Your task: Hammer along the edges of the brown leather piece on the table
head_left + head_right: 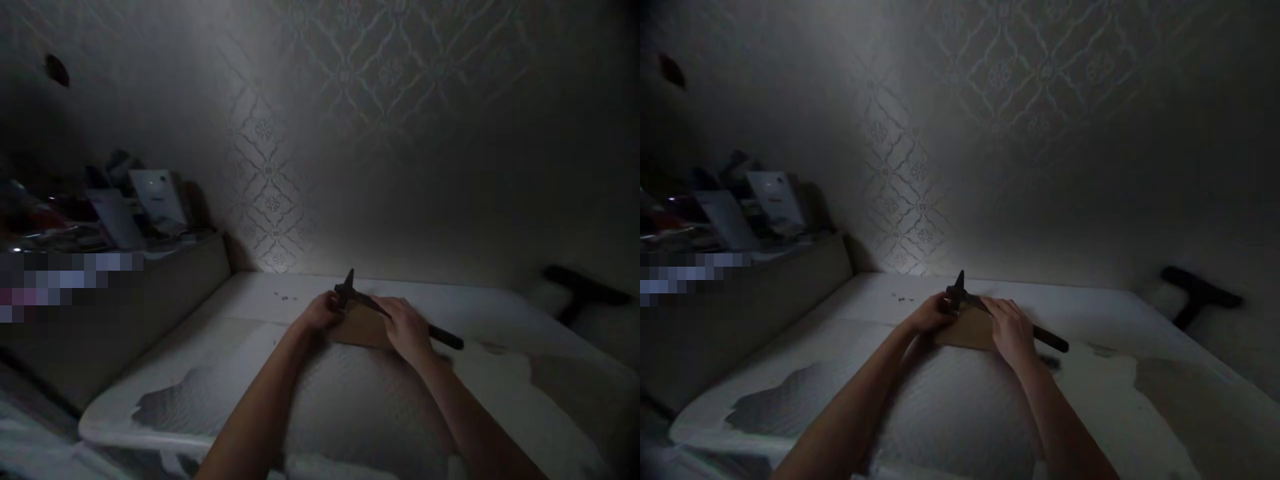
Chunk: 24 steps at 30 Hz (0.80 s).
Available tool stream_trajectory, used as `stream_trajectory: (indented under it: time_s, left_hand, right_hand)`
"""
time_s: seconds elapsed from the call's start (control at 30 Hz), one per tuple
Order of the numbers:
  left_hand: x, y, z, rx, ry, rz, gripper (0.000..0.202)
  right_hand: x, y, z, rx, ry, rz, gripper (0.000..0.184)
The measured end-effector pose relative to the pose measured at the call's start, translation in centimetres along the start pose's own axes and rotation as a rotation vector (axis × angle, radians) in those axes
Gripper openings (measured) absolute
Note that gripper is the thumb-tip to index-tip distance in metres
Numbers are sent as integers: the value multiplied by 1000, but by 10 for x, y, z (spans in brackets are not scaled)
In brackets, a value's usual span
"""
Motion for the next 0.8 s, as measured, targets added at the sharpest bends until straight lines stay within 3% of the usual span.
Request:
stream_trajectory:
  time_s: [0.53, 0.8]
  left_hand:
    - [-2, 0, 8, 193, 20, 69, 35]
    - [-5, 0, 9, 185, 18, 88, 35]
  right_hand:
    - [-1, -1, 2, 8, -35, -13, 53]
    - [-1, -1, 1, 20, -26, -8, 52]
Point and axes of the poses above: each hand's wrist, its own x-axis towards the middle knuckle, its own y-axis out of the back of the hand, z = x × y, the point moved 5 cm from there along x, towards the middle knuckle, and after that the axes turned 2 degrees about y, right-handed, at the moved point
